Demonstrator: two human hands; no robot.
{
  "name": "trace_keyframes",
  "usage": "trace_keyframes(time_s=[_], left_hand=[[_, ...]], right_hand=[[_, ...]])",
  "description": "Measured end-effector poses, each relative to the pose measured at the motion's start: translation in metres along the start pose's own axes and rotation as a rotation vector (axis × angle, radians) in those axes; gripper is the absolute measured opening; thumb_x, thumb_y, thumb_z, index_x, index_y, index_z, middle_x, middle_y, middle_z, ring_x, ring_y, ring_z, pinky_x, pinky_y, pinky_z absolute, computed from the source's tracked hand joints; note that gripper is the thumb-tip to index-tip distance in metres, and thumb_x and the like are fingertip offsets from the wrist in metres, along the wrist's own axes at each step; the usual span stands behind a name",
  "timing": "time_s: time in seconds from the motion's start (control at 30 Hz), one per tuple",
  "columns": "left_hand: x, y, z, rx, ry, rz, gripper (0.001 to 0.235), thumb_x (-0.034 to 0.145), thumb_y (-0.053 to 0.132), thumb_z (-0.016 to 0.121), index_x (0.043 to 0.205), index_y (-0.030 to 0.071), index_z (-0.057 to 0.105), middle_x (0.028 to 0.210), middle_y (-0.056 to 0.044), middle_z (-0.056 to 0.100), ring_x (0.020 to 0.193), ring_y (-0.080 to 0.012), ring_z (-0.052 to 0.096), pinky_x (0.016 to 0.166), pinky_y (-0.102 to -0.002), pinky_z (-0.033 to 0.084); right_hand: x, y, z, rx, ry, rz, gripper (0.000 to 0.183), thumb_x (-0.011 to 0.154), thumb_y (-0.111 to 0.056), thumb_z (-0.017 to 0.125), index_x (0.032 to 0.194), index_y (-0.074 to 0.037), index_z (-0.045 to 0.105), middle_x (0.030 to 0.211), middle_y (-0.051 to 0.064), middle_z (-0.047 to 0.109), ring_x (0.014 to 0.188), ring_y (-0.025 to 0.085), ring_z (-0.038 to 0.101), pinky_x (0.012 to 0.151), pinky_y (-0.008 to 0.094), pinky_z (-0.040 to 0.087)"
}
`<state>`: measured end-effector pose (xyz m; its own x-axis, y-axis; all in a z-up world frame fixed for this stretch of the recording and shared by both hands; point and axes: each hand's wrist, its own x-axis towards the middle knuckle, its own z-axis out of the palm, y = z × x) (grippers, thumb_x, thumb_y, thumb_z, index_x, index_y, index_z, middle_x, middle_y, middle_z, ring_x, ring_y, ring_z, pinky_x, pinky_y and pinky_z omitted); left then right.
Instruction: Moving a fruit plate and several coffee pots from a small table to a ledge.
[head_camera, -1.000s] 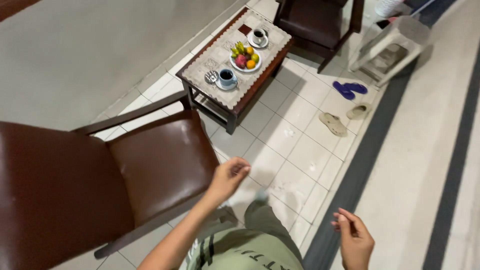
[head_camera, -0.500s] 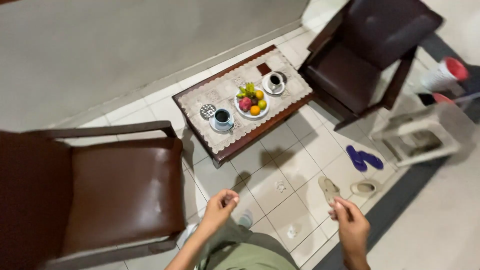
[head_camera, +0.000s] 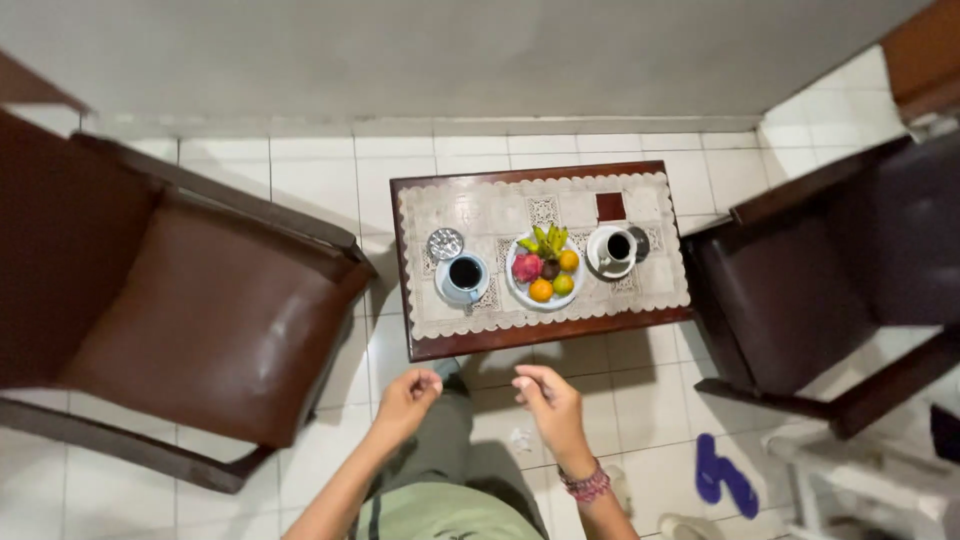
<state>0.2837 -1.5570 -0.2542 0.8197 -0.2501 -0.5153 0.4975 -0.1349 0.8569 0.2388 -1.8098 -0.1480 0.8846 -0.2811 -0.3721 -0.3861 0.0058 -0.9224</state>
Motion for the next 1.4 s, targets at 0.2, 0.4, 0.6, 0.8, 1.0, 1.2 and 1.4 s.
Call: trace_keyframes(time_s=[0.2, 0.4, 0.6, 0.8, 1.0, 1.2, 1.4], left_hand=[[0.063, 0.022, 0.04, 0.09, 0.114, 0.018, 0.014, 0.091, 0.014, 0.071, 0.102, 0.005, 0.071, 0.086, 0.0, 0.072, 0.077, -0.0074, 0.064, 0.073, -0.023, 0.053], [0.117, -0.017, 0.073, -0.105, 0.208, -0.008, 0.014, 0.092, 0.01, 0.068, 0.104, 0.004, 0.068, 0.089, -0.003, 0.072, 0.078, -0.0112, 0.068, 0.073, -0.025, 0.055], [0.144, -0.049, 0.101, -0.088, 0.393, -0.076, 0.013, 0.092, 0.01, 0.07, 0.103, 0.003, 0.07, 0.089, -0.004, 0.074, 0.08, -0.0128, 0.066, 0.074, -0.026, 0.054], [0.174, -0.079, 0.11, -0.247, 0.503, -0.227, 0.015, 0.093, 0.009, 0.069, 0.106, 0.004, 0.071, 0.091, -0.005, 0.072, 0.083, -0.0129, 0.063, 0.076, -0.027, 0.052], [0.206, -0.115, 0.116, -0.341, 0.576, -0.176, 0.013, 0.094, 0.007, 0.067, 0.107, 0.004, 0.069, 0.099, -0.004, 0.074, 0.092, -0.0133, 0.066, 0.083, -0.027, 0.052], [0.23, -0.107, 0.109, -0.245, 0.604, -0.232, 0.017, 0.095, 0.007, 0.064, 0.111, 0.005, 0.069, 0.105, -0.006, 0.076, 0.097, -0.0154, 0.069, 0.087, -0.029, 0.055], [0.258, -0.108, 0.109, -0.184, 0.693, -0.147, 0.027, 0.095, 0.007, 0.063, 0.121, 0.007, 0.067, 0.115, -0.009, 0.073, 0.105, -0.0187, 0.069, 0.092, -0.031, 0.054]], right_hand=[[0.105, 0.008, -0.03, -0.192, -0.213, 0.048, 0.024, 0.095, -0.009, 0.063, 0.115, -0.003, 0.074, 0.094, 0.003, 0.078, 0.075, 0.008, 0.066, 0.064, 0.023, 0.053], [0.246, 0.064, -0.019, -0.473, -0.348, -0.16, 0.018, 0.095, -0.012, 0.068, 0.109, -0.004, 0.075, 0.082, 0.004, 0.074, 0.071, 0.008, 0.065, 0.064, 0.024, 0.054], [0.388, 0.166, 0.036, -0.564, -0.458, -0.31, 0.016, 0.09, -0.005, 0.068, 0.104, -0.005, 0.076, 0.086, 0.008, 0.079, 0.078, 0.017, 0.075, 0.072, 0.03, 0.059], [0.437, 0.176, 0.096, -0.86, -0.441, -0.245, 0.025, 0.086, -0.013, 0.081, 0.109, -0.006, 0.074, 0.094, 0.015, 0.076, 0.082, 0.028, 0.074, 0.077, 0.04, 0.057], [0.458, 0.203, 0.116, -0.908, -0.442, -0.365, 0.032, 0.079, -0.011, 0.082, 0.111, -0.013, 0.076, 0.103, 0.013, 0.074, 0.086, 0.028, 0.073, 0.078, 0.04, 0.059], [0.466, 0.197, 0.128, -1.02, -0.49, -0.537, 0.014, 0.082, -0.013, 0.083, 0.096, -0.013, 0.078, 0.094, 0.012, 0.073, 0.084, 0.031, 0.07, 0.076, 0.044, 0.057], [0.456, 0.174, 0.111, -0.767, -0.436, -0.687, 0.014, 0.087, -0.01, 0.079, 0.099, -0.005, 0.075, 0.098, 0.014, 0.073, 0.081, 0.027, 0.071, 0.074, 0.039, 0.059]])
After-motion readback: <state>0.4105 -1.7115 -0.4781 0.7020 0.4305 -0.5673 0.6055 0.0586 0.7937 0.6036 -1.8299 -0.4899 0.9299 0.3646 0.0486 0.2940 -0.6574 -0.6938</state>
